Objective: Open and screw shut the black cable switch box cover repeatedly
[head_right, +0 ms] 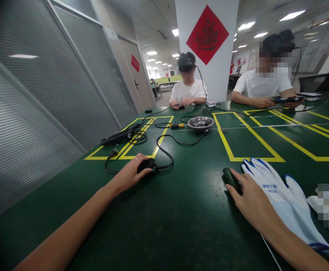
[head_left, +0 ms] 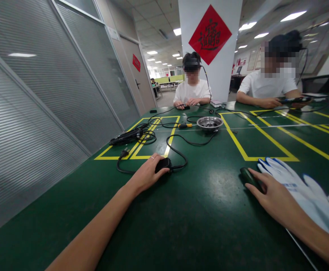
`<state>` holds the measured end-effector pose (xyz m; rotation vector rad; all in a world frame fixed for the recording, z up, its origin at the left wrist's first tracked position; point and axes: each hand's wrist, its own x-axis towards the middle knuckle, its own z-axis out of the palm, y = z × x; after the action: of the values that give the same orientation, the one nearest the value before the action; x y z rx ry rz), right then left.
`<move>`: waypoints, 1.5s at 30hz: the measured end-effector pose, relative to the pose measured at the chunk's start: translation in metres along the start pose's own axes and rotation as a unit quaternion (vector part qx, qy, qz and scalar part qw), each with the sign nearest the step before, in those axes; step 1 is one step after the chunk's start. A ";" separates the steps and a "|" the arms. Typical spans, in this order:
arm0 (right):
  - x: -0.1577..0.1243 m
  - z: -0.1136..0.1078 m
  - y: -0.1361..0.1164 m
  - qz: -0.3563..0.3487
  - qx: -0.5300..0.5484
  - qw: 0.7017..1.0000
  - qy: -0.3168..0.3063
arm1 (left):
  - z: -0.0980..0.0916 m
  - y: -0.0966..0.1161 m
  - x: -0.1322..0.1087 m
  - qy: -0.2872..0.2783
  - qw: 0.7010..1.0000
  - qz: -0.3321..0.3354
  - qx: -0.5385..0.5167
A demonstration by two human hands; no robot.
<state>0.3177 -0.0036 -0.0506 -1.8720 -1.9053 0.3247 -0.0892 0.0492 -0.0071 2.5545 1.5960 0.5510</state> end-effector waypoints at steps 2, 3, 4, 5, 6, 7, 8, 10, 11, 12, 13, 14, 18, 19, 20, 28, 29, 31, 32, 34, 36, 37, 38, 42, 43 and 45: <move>0.002 0.003 0.004 -0.015 -0.029 0.999 0.002 | 0.000 0.007 0.000 0.004 1.000 0.001 0.007; 0.002 0.004 0.005 -0.022 -0.042 0.999 0.005 | 0.001 0.012 0.000 0.005 1.000 0.003 0.010; 0.002 0.002 0.003 -0.028 -0.052 0.998 0.014 | 0.001 0.020 -0.001 0.003 1.000 0.006 0.011; 0.000 0.000 0.000 -0.036 -0.060 0.997 0.032 | 0.002 0.030 -0.003 0.001 1.000 0.011 0.011; -0.002 -0.004 -0.006 -0.048 -0.061 0.995 0.058 | 0.003 0.041 -0.005 -0.005 1.000 0.016 0.006; -0.006 -0.009 -0.014 -0.061 -0.052 0.993 0.085 | 0.005 0.054 -0.008 -0.011 1.000 0.023 -0.006; -0.011 -0.014 -0.025 -0.074 -0.032 0.991 0.104 | 0.006 0.068 -0.011 -0.015 0.999 0.029 -0.023; -0.023 -0.023 -0.048 -0.088 0.062 0.992 0.070 | 0.009 0.095 -0.019 -0.031 0.995 0.050 -0.080; -0.029 -0.025 -0.061 -0.080 0.118 0.990 -0.010 | 0.011 0.107 -0.024 -0.046 0.991 0.061 -0.112; -0.034 -0.026 -0.072 -0.068 0.179 0.977 -0.091 | 0.013 0.118 -0.028 -0.059 0.986 0.066 -0.140; -0.039 -0.025 -0.081 -0.059 0.234 0.959 -0.151 | 0.016 0.126 -0.032 -0.063 0.982 0.069 -0.167; -0.043 -0.023 -0.089 -0.058 0.281 0.937 -0.199 | 0.019 0.131 -0.035 -0.066 0.976 0.074 -0.192; -0.048 -0.013 -0.102 -0.044 0.421 0.858 -0.290 | 0.032 0.136 -0.040 -0.071 0.969 0.051 -0.229; -0.048 -0.011 -0.103 -0.033 0.443 0.844 -0.302 | 0.034 0.136 -0.040 -0.072 0.970 0.041 -0.230; -0.049 -0.010 -0.103 -0.023 0.458 0.833 -0.308 | 0.036 0.135 -0.040 -0.072 0.970 0.031 -0.231; -0.045 -0.009 -0.092 0.005 0.498 0.834 -0.235 | 0.023 0.137 -0.038 -0.081 0.957 0.106 -0.257; -0.043 -0.009 -0.088 0.014 0.519 0.825 -0.223 | 0.018 0.133 -0.036 -0.088 0.953 0.147 -0.249; -0.038 -0.011 -0.080 0.046 0.576 0.790 -0.206 | 0.008 0.117 -0.030 -0.081 0.960 0.185 -0.192; -0.035 -0.013 -0.077 0.064 0.608 0.765 -0.202 | 0.004 0.105 -0.025 -0.061 0.974 0.168 -0.141; -0.029 -0.018 -0.073 0.101 0.668 0.712 -0.191 | -0.001 0.074 -0.016 -0.038 0.995 0.091 -0.027; -0.023 -0.023 -0.071 0.137 0.702 0.676 -0.176 | -0.002 0.038 -0.008 -0.043 0.997 0.009 0.059; -0.020 -0.024 -0.071 0.157 0.710 0.665 -0.166 | -0.002 0.021 -0.006 -0.059 0.994 -0.030 0.083; -0.018 -0.025 -0.071 0.177 0.717 0.656 -0.158 | -0.002 0.005 -0.005 -0.064 0.993 -0.051 0.088; -0.009 -0.022 -0.069 0.224 0.721 0.639 -0.147 | -0.001 -0.029 -0.003 -0.101 0.992 -0.049 0.065; -0.007 -0.020 -0.068 0.224 0.715 0.646 -0.147 | -0.001 -0.031 -0.003 -0.106 0.992 -0.046 0.058; -0.004 -0.016 -0.066 0.208 0.686 0.682 -0.145 | -0.002 -0.030 -0.003 -0.104 0.992 -0.045 0.049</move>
<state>0.2670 -0.0137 -0.0065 -1.0566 -0.6826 1.6945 -0.1167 0.0605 -0.0139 2.4946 1.6922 0.1954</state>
